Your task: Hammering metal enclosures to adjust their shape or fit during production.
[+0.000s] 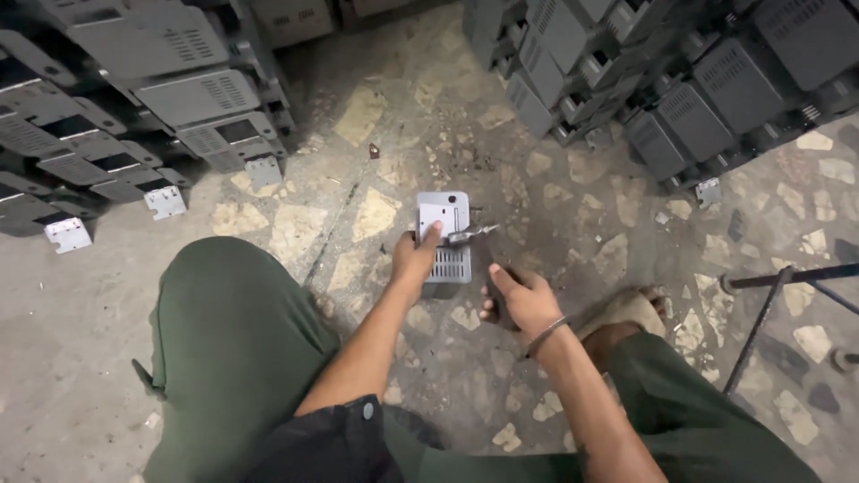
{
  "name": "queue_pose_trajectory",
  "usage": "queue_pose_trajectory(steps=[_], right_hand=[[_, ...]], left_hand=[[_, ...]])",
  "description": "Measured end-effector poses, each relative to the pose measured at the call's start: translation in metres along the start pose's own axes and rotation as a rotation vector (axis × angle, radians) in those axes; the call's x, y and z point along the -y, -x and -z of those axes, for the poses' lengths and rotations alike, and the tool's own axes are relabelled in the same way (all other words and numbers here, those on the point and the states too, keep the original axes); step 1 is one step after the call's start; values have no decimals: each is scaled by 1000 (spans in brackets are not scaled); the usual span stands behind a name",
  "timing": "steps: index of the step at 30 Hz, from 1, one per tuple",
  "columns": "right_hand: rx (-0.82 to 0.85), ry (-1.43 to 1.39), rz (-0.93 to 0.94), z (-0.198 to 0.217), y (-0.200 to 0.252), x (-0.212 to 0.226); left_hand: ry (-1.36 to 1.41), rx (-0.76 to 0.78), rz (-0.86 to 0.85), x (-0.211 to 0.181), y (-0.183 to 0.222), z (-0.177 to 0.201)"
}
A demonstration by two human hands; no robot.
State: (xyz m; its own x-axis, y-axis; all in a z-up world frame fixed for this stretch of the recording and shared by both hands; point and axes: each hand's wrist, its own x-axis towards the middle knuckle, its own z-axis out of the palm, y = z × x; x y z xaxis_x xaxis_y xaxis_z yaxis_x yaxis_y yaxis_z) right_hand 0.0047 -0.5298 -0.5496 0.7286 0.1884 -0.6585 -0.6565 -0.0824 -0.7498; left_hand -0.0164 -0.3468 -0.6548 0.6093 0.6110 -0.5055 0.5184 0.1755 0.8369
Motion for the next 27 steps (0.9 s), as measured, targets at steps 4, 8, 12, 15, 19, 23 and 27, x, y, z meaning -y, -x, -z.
queue_pose_trajectory(steps=[4,8,12,15,19,23,27], right_hand=[[-2,-94,158,3,16,14],[-46,36,183,-8,46,43],[-189,313,223,31,-35,7],[-299,766,232,24,-31,30],[-239,627,537,-5,5,76],[-316,758,439,-9,-33,68],[-210,926,360,-20,-27,69]], left_hand=[[-81,-34,-50,19,-13,-8],[-145,-59,-140,20,-9,-7],[-148,-83,-173,3,8,-2],[-135,-69,-166,-7,15,1],[-123,-63,-172,-15,22,5],[-156,-62,-146,-11,17,4],[-144,-59,-137,-16,21,6]])
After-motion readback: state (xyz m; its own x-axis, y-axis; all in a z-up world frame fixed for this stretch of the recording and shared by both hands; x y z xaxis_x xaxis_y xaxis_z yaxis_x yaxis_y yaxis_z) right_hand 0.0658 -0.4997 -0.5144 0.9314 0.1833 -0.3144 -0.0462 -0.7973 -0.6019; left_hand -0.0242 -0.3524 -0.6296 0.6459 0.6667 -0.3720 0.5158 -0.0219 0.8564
